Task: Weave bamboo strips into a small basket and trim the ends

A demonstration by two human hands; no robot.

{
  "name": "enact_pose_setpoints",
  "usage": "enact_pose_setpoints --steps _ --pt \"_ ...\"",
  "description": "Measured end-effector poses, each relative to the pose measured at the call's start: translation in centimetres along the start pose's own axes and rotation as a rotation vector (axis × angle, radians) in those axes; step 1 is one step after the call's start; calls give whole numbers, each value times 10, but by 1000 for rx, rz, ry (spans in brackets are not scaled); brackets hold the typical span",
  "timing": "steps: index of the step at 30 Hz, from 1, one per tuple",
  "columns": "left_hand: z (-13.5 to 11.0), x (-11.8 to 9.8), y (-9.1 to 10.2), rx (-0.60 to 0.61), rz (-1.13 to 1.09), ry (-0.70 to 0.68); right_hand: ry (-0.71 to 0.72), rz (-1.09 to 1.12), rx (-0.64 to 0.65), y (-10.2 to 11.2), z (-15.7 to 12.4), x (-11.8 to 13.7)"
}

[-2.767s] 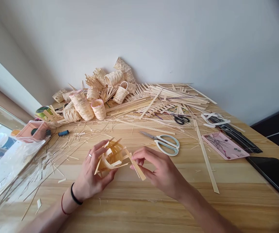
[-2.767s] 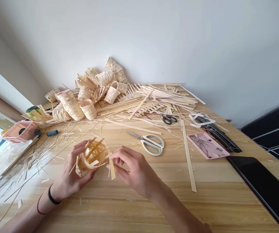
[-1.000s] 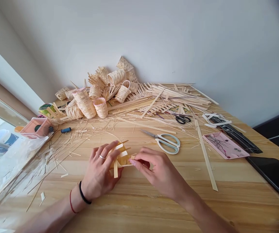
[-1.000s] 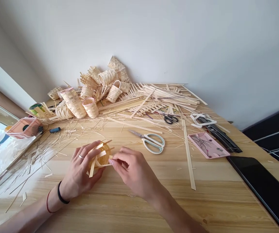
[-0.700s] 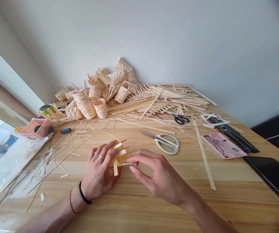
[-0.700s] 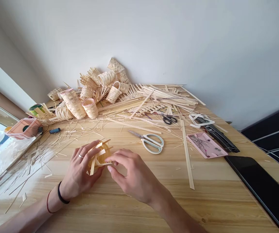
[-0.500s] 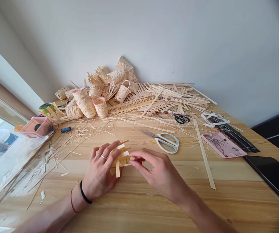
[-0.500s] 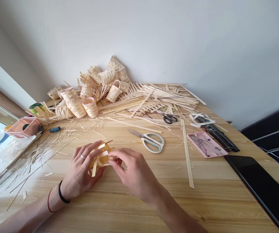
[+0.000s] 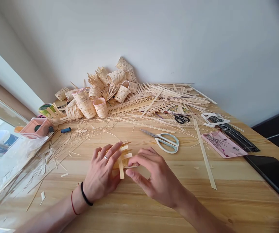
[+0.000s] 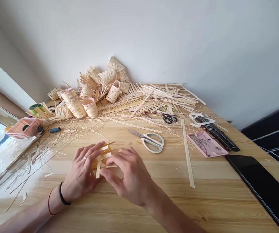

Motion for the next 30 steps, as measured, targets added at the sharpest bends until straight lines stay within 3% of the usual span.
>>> enact_pose_setpoints --steps 10,15,30 --pt "1 1 -1 3 50 25 -1 -82 -45 -10 -4 5" --pt "1 1 0 6 39 24 -79 65 -38 -3 -4 -8" --pt "1 2 0 34 -11 -6 -302 416 142 -13 -7 -34"
Point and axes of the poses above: each hand's wrist, its own z-axis towards the middle knuckle, its own y-axis out of the back of the hand, x = y × z, the point moved 9 cm from there along z, towards the middle knuckle, and after that the axes turned 6 degrees about x, right-handed, at the moved point
